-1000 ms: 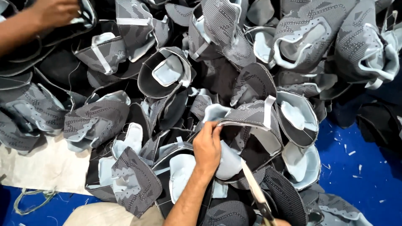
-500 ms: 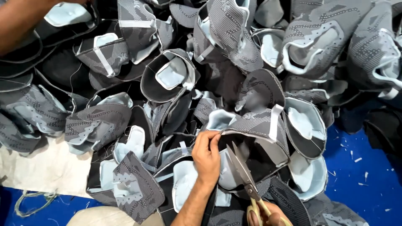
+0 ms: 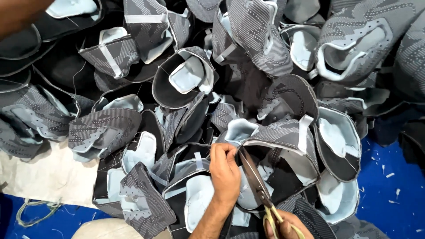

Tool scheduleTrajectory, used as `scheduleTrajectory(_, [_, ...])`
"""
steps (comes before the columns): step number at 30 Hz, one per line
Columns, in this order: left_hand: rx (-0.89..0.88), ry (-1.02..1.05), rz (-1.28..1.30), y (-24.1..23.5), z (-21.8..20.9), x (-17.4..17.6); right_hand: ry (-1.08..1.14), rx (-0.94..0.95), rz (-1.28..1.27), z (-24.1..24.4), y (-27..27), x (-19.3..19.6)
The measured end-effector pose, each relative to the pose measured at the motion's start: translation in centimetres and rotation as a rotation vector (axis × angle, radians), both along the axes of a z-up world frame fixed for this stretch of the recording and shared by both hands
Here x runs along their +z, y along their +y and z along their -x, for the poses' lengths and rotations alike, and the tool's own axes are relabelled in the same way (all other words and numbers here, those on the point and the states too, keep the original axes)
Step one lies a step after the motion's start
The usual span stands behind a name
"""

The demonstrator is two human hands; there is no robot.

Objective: The person trims excess material from shoe upper components using scissors.

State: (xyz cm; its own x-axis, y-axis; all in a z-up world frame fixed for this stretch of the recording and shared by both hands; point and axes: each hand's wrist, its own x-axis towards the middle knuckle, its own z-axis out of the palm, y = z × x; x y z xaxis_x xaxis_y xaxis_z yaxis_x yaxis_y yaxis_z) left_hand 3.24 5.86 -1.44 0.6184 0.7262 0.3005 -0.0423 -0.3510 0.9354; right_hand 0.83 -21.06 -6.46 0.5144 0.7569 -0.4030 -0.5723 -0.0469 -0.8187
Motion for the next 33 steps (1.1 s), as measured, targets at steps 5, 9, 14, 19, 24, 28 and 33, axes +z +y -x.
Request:
scheduleTrajectory(5, [0.026,0.016,0.047,0.2,0.1,-0.2,0.144,-0.045,0.094,-0.2,-2.1,-4.5])
scheduleTrajectory(9, [0.11,-0.009,0.069,0.2,0.0,0.2,-0.056,0.091,0.025,0.3,-7.0,-10.4])
scheduleTrajectory(14, [0.111,-0.028,0.037,0.1,0.1,0.4,0.189,0.078,-0.157,-0.2,-4.9,-8.1])
scheduleTrajectory(19, [0.106,-0.028,0.03,0.2,0.4,0.1,0.378,0.072,-0.304,-0.5,-0.8,-4.4])
scheduleTrajectory(24, [0.098,-0.125,0.198,0.1,0.6,0.8,0.298,0.026,-0.285,0.6,-1.6,-5.0])
scheduleTrajectory(28, [0.009,-0.044,0.034,0.8,0.4,2.0,0.237,-0.019,-0.299,1.6,-1.5,-5.2])
scheduleTrajectory(33, [-0.138,0.185,0.04,0.7,1.0,0.4,0.133,-0.085,-0.287,2.6,-2.2,-4.4])
